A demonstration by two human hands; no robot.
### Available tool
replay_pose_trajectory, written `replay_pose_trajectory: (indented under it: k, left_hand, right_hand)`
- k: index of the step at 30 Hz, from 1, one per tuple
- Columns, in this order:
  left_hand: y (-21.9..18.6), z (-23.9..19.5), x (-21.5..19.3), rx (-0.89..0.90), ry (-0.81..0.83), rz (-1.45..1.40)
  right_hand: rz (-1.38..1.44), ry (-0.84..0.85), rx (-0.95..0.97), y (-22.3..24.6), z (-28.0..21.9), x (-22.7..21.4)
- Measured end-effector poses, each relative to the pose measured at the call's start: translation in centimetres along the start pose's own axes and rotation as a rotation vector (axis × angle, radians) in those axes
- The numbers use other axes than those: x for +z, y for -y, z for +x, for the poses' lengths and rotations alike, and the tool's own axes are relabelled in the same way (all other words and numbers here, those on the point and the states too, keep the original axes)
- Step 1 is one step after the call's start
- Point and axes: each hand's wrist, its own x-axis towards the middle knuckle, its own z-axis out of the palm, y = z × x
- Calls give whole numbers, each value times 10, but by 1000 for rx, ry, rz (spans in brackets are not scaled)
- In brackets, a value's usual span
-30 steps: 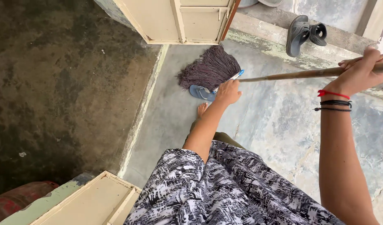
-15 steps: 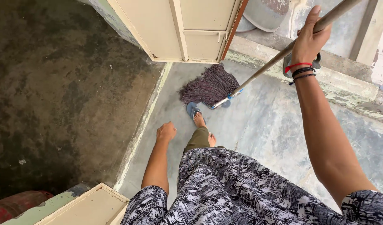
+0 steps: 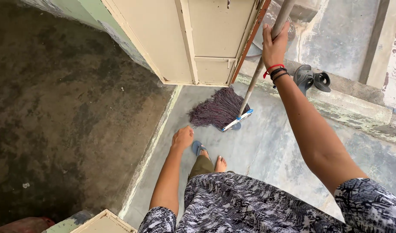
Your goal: Mop the outdoor floor area near a doorway.
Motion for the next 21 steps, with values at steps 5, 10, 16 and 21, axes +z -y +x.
replay_pose_trajectory:
  k: [5, 10, 16, 21]
  left_hand:
    - [25, 13, -13, -37, 62, 11]
    - [82, 10, -13, -76, 99, -10]
    - [185, -19, 9, -288, 278, 106]
    - [215, -45, 1, -373, 359, 97]
  right_hand:
    - [-66, 31, -89, -21, 11, 25]
    - [-31, 24, -156, 8, 2, 46]
    - [111, 105, 92, 0, 3, 64]
    - [65, -28, -34, -105, 21, 83]
